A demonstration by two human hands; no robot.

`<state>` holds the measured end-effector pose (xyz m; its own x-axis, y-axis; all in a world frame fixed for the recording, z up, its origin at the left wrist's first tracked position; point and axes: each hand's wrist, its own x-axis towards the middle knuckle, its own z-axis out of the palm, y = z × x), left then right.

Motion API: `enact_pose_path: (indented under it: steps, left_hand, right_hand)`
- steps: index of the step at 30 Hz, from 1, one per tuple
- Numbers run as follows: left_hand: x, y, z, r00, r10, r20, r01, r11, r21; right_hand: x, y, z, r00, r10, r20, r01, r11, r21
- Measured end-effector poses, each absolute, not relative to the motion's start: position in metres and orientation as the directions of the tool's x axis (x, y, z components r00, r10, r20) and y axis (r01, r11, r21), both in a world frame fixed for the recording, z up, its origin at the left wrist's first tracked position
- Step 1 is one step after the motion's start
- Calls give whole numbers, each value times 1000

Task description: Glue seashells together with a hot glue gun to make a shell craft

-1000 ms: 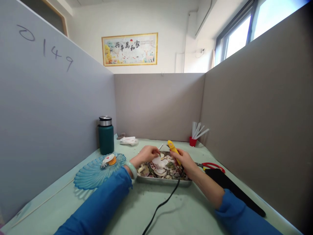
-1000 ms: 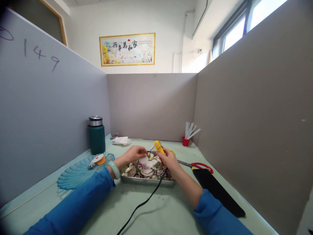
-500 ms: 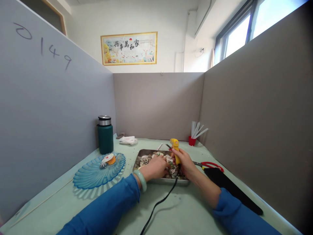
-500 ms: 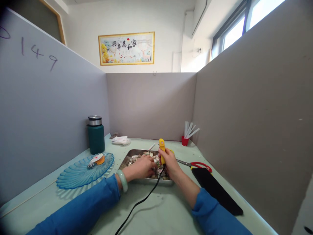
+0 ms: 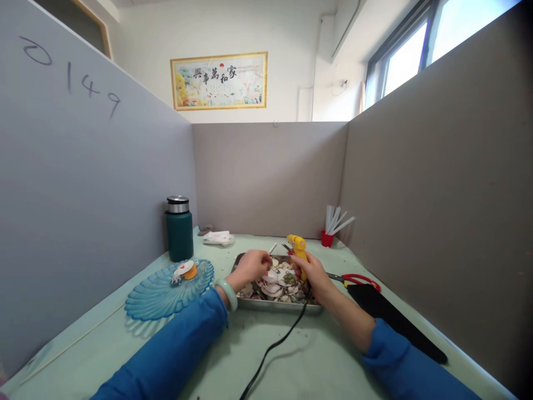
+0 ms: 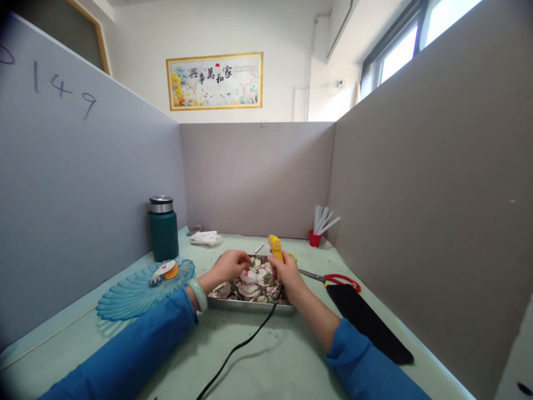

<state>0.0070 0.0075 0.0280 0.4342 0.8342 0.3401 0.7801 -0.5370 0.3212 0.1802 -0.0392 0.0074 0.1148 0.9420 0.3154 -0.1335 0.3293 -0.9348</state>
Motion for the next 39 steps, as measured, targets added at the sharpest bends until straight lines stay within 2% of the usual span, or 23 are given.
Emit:
enact_pose_path:
  steps: [3,6,9,11,16,19,22,26,33,39]
  left_hand:
    - [1,16,29,375,881,289,792,-467,393]
    - [-3,19,28,323,886,334,845,-429,321]
    - [-6,19,25,324,879,350,877,-418,238]
    - [-7,19,25,341,877,339,875,-427,226]
    - [-6,19,30,312,853,419,831,-459,316]
    - [-3,18,32,365,852,375,794,-495,354]
    - [0,16,28,416,853,316,808,-506,303]
    - [3,12,22,414,851,323,851,-488,195]
    - [3,11,22,468,816,340,850,-521,80]
    - [4,11,22,542,801,256,817,-573,66]
  right_hand:
    - [180,-41,7,155,927,342,36,341,-939]
    - [178,-43,8,181,919,350,101,337,-936]
    - [178,-44,9,206,915,346,85,336,-938]
    - [178,-43,8,215,918,334,66,328,-942]
    - [178,-40,5,225,930,289,36,289,-957]
    - [177,-38,4,246,927,283,33,284,-958]
    - [176,-40,6,241,929,282,20,286,-958]
    - [174,-44,9,232,932,279,9,285,-958]
    - [174,-42,8,232,935,267,18,270,-963]
    - [174,-43,8,228,935,271,33,270,-962]
